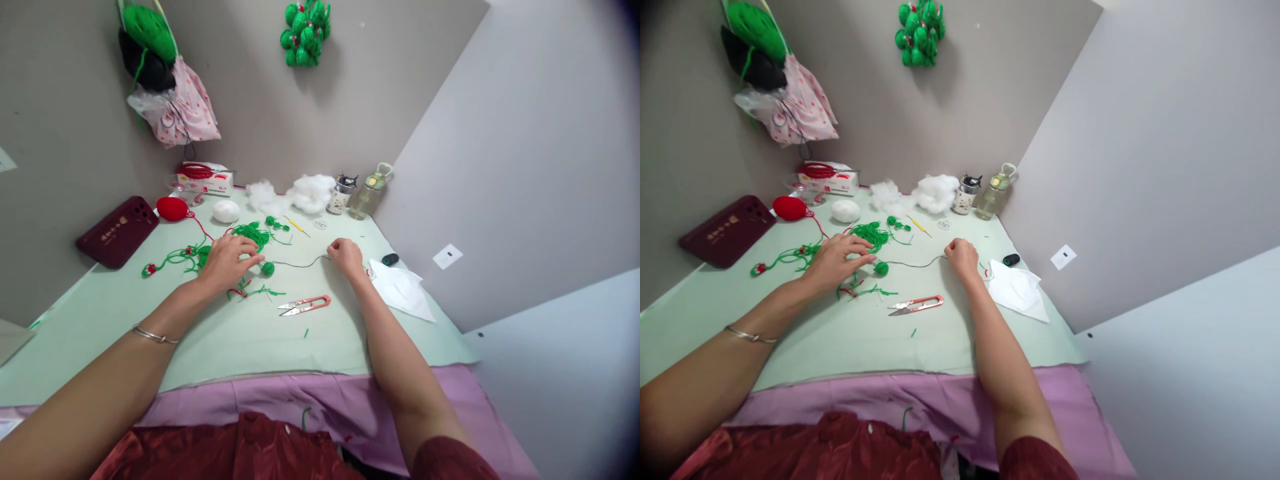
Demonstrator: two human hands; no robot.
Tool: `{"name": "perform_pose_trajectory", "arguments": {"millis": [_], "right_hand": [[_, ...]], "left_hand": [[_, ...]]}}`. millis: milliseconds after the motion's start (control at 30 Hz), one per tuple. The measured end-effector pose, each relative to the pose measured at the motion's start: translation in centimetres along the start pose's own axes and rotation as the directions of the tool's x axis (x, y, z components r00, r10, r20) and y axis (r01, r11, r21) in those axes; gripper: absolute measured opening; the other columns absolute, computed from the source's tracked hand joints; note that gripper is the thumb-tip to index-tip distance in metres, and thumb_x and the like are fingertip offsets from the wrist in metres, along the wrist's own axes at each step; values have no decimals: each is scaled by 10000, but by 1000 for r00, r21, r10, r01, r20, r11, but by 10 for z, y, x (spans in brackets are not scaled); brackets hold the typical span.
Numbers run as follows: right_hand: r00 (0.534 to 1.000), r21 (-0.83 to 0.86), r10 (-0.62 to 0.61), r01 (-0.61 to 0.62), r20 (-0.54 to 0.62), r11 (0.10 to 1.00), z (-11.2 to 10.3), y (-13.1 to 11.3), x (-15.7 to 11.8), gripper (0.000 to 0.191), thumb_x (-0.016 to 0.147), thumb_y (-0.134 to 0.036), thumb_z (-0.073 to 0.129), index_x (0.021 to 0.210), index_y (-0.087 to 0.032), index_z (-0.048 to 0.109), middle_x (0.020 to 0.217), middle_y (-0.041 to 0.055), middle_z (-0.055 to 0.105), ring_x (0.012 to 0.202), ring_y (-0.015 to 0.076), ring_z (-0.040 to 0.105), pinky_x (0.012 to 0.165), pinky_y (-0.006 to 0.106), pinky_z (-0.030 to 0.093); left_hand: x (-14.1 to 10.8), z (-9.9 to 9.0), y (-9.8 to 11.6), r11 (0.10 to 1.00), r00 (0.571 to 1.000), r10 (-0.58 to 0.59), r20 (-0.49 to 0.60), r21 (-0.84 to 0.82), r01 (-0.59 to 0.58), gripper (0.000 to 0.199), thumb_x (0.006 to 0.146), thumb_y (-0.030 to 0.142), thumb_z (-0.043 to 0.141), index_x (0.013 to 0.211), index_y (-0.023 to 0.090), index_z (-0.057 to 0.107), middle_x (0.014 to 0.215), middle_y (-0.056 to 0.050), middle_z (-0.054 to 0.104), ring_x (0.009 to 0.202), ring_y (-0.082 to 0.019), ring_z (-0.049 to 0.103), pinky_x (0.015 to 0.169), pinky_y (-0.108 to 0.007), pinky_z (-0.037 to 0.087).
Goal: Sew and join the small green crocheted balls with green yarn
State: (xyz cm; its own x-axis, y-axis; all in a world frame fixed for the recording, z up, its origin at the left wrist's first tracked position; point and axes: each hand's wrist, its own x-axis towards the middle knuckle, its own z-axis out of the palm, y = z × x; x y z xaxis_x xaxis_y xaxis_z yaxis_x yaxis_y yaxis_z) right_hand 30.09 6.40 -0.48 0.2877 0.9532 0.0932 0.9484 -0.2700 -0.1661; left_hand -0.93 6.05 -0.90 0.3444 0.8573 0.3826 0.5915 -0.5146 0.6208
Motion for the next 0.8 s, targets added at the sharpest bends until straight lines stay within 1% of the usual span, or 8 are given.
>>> {"name": "perform_pose_trajectory", "arguments": {"millis": [67, 167, 267, 467, 600, 667, 733, 800], "right_hand": [[1000, -5, -7, 7, -2, 1000, 0, -1, -1, 272, 930, -286, 485, 1077, -187, 691, 1122, 139, 714, 1037, 268, 657, 824, 324, 443], [1000, -2, -23, 23, 16, 1000, 3, -2, -4, 228, 891, -211, 520, 1008, -147, 706, 1158, 200, 692, 1074, 306, 647, 873, 364, 439], [999, 38, -33, 33, 19, 999, 4, -2, -6, 227, 838, -117, 517, 950, -129, 714, 1106, 222, 700, 1061, 314, 652, 885, 379, 439], [986, 291, -169, 160, 7, 943, -12, -19, -16, 232, 852, -218, 529, 949, -131, 720, 935, 114, 731, 881, 216, 658, 782, 300, 463], [936, 531, -351, 314, -33, 787, -19, -50, -39, 312, 896, -400, 517, 1000, -173, 704, 941, 33, 713, 770, 130, 600, 718, 242, 473], [891, 726, -439, 378, -116, 575, -18, -64, -51, 277, 844, -413, 599, 903, -165, 708, 904, 40, 678, 726, 126, 554, 697, 256, 462], [868, 810, -470, 389, -163, 438, -16, -73, -61, 231, 805, -397, 655, 825, -172, 707, 823, 24, 617, 680, 121, 499, 651, 261, 428], [859, 822, -484, 394, -170, 411, -13, -78, -68, 190, 798, -368, 673, 800, -182, 711, 757, -1, 546, 652, 115, 453, 625, 262, 391]], "left_hand": [[0, -1, 2, 1000, 994, 19, -112, 5, -19, 280, 859, 459, 629, 724, 242, 742, 1118, -73, 737, 1097, -331, 562, 1083, -524, 308], [-2, -2, 8, 996, 987, 21, -158, -87, -35, 218, 869, 387, 632, 993, 261, 761, 1138, -69, 737, 1120, -311, 578, 1081, -480, 330], [-4, -2, 13, 981, 988, -18, -155, -194, -12, 332, 877, 369, 624, 1177, 256, 711, 1083, -64, 747, 1087, -283, 613, 1063, -437, 368], [-7, 5, 23, 818, 986, -166, -5, -559, 135, 349, 801, 484, 721, 1016, 209, 735, 1010, -73, 733, 975, -250, 658, 938, -386, 478], [-8, 13, 32, 608, 955, -189, 229, -736, 297, 475, 714, 497, 811, 1070, 194, 727, 1109, -90, 733, 910, -210, 673, 909, -385, 522], [-10, 17, 35, 521, 936, -161, 312, -779, 349, 486, 717, 484, 820, 1091, 191, 719, 1144, -100, 730, 883, -195, 682, 904, -390, 539], [-11, 20, 37, 462, 920, -147, 365, -797, 390, 436, 722, 467, 826, 1034, 182, 719, 1032, -86, 750, 824, -180, 686, 879, -380, 553], [-12, 23, 36, 435, 913, -146, 382, -804, 406, 370, 723, 450, 834, 938, 174, 713, 876, -48, 741, 763, -158, 678, 844, -351, 558]]}}
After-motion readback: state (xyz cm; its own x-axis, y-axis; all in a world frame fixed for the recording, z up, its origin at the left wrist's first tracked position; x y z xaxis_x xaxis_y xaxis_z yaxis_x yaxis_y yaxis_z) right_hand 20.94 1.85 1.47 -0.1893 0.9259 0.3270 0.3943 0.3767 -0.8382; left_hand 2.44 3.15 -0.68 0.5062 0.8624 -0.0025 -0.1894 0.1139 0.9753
